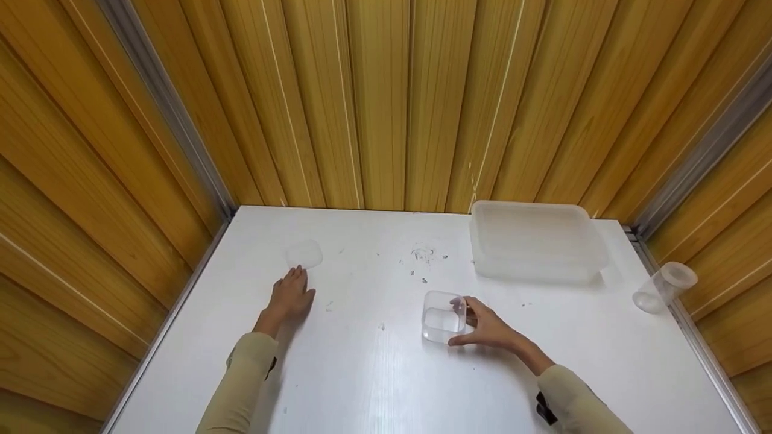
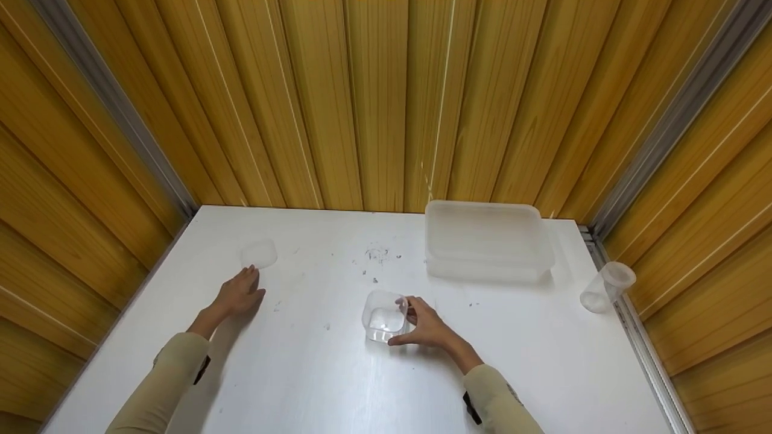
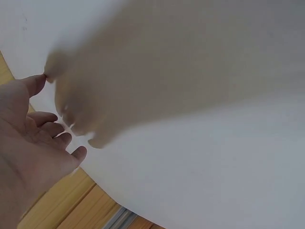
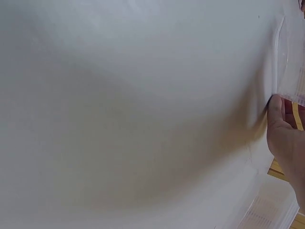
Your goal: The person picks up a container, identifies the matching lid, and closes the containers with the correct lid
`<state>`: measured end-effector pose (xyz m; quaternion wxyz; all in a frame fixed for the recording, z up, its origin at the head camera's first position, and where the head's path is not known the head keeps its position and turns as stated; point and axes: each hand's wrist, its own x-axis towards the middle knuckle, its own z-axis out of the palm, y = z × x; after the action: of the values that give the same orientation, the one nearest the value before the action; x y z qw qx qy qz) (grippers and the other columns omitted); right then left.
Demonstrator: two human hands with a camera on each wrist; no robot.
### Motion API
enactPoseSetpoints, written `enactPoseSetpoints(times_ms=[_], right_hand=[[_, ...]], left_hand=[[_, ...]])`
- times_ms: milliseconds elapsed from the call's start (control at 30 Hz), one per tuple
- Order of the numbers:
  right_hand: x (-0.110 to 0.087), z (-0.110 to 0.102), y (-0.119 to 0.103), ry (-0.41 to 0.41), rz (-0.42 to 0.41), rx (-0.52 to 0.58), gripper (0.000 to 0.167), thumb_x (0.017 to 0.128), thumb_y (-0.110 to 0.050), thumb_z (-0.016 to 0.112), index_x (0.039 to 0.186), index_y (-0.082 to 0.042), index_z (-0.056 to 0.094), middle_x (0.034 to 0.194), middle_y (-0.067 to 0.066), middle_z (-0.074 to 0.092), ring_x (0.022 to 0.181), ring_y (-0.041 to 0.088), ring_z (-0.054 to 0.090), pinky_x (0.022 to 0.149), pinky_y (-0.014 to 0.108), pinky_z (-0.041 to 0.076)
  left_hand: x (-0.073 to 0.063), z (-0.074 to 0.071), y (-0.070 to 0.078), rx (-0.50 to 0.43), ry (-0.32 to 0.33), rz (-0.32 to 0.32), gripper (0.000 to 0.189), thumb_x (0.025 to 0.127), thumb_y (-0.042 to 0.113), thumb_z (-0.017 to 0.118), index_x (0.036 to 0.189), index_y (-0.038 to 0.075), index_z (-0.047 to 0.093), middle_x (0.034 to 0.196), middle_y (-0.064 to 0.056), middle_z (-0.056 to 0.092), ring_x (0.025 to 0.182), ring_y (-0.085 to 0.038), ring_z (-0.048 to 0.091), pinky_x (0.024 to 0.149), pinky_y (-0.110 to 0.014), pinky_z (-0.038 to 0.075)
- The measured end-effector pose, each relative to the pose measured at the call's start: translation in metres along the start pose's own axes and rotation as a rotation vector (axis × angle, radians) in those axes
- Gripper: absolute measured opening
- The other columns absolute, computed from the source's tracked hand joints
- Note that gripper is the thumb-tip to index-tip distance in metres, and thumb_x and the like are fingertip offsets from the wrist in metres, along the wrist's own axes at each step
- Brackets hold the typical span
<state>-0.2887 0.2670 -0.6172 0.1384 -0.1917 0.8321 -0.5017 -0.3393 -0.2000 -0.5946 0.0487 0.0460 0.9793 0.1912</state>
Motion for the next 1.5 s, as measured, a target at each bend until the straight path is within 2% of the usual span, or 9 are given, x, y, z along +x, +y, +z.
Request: enactPoseSetpoints(times_ms=[233, 367, 733, 900, 1033, 1133, 1233, 1300, 1500], right_hand=[[0.003, -0.001, -0.002, 0.023, 0.028, -0.028, 0.091, 0.072, -0.027, 0.094, 0.144, -0.002, 0.044, 0.145, 0.024, 0.050, 0.134, 0.045, 0.053, 0.116, 0.051, 0.043], [0.001, 0.000, -0.001, 0.012, 0.038, -0.011, 0.092, 0.073, -0.026, 0.094, 0.146, -0.001, 0.042, 0.145, 0.023, 0.049, 0.135, 0.044, 0.053, 0.117, 0.052, 0.041], [0.003, 0.008, -0.003, 0.037, 0.041, -0.066, 0.093, 0.072, -0.033, 0.093, 0.145, -0.003, 0.044, 0.144, 0.021, 0.052, 0.133, 0.043, 0.055, 0.117, 0.057, 0.040], [0.001, 0.008, -0.004, 0.049, 0.046, -0.080, 0.093, 0.072, -0.032, 0.094, 0.145, -0.003, 0.044, 0.141, 0.020, 0.055, 0.128, 0.040, 0.058, 0.115, 0.057, 0.042], [-0.001, 0.006, -0.004, 0.049, 0.057, -0.089, 0.093, 0.072, -0.032, 0.094, 0.146, -0.004, 0.044, 0.142, 0.020, 0.054, 0.129, 0.041, 0.057, 0.115, 0.057, 0.043], [-0.001, 0.006, -0.004, 0.037, 0.062, -0.080, 0.094, 0.073, -0.033, 0.093, 0.146, -0.004, 0.043, 0.145, 0.021, 0.052, 0.133, 0.044, 0.054, 0.116, 0.056, 0.042], [-0.001, 0.006, -0.004, 0.019, 0.056, -0.059, 0.095, 0.074, -0.030, 0.093, 0.148, -0.002, 0.041, 0.148, 0.024, 0.049, 0.137, 0.047, 0.050, 0.117, 0.055, 0.040], [-0.001, 0.005, -0.005, -0.001, 0.058, -0.029, 0.099, 0.076, -0.029, 0.092, 0.152, 0.000, 0.036, 0.151, 0.025, 0.045, 0.141, 0.048, 0.047, 0.119, 0.054, 0.037], [-0.003, 0.010, -0.008, -0.024, 0.073, 0.020, 0.109, 0.080, -0.028, 0.088, 0.160, 0.000, 0.019, 0.159, 0.027, 0.036, 0.147, 0.048, 0.038, 0.124, 0.054, 0.029]], left_hand=[[-0.004, 0.006, 0.018, 0.040, 0.011, 0.130, 0.058, 0.103, 0.019, 0.055, 0.150, -0.011, 0.039, 0.161, -0.029, 0.035, 0.152, -0.045, 0.030, 0.121, -0.065, 0.027], [-0.011, 0.013, 0.027, 0.041, 0.000, 0.210, 0.055, 0.103, 0.018, 0.058, 0.148, -0.009, 0.044, 0.159, -0.027, 0.040, 0.151, -0.044, 0.035, 0.118, -0.065, 0.032], [-0.033, 0.022, 0.057, 0.010, -0.048, 0.320, 0.040, 0.102, 0.016, 0.060, 0.138, -0.003, 0.060, 0.153, -0.021, 0.050, 0.146, -0.040, 0.044, 0.119, -0.055, 0.038], [-0.039, 0.027, 0.066, -0.016, -0.078, 0.366, 0.035, 0.102, 0.016, 0.060, 0.132, -0.002, 0.063, 0.152, -0.022, 0.052, 0.146, -0.039, 0.045, 0.118, -0.056, 0.039], [-0.041, 0.029, 0.072, -0.036, -0.037, 0.440, 0.026, 0.099, 0.011, 0.064, 0.119, -0.003, 0.069, 0.144, -0.025, 0.059, 0.139, -0.043, 0.052, 0.111, -0.060, 0.045], [-0.042, 0.029, 0.074, -0.046, 0.001, 0.463, 0.020, 0.097, 0.010, 0.065, 0.111, -0.001, 0.073, 0.135, -0.025, 0.065, 0.131, -0.044, 0.059, 0.104, -0.062, 0.050], [-0.039, 0.029, 0.076, -0.061, 0.043, 0.447, 0.017, 0.097, 0.009, 0.065, 0.108, -0.001, 0.074, 0.127, -0.024, 0.069, 0.122, -0.043, 0.063, 0.100, -0.060, 0.053], [-0.037, 0.028, 0.077, -0.086, 0.066, 0.388, 0.017, 0.097, 0.006, 0.065, 0.109, -0.002, 0.074, 0.122, -0.023, 0.071, 0.118, -0.042, 0.065, 0.099, -0.057, 0.054], [-0.022, 0.029, 0.075, -0.283, 0.166, 0.115, 0.017, 0.095, 0.000, 0.063, 0.106, -0.008, 0.072, 0.100, -0.019, 0.072, 0.092, -0.031, 0.070, 0.081, -0.043, 0.060]])
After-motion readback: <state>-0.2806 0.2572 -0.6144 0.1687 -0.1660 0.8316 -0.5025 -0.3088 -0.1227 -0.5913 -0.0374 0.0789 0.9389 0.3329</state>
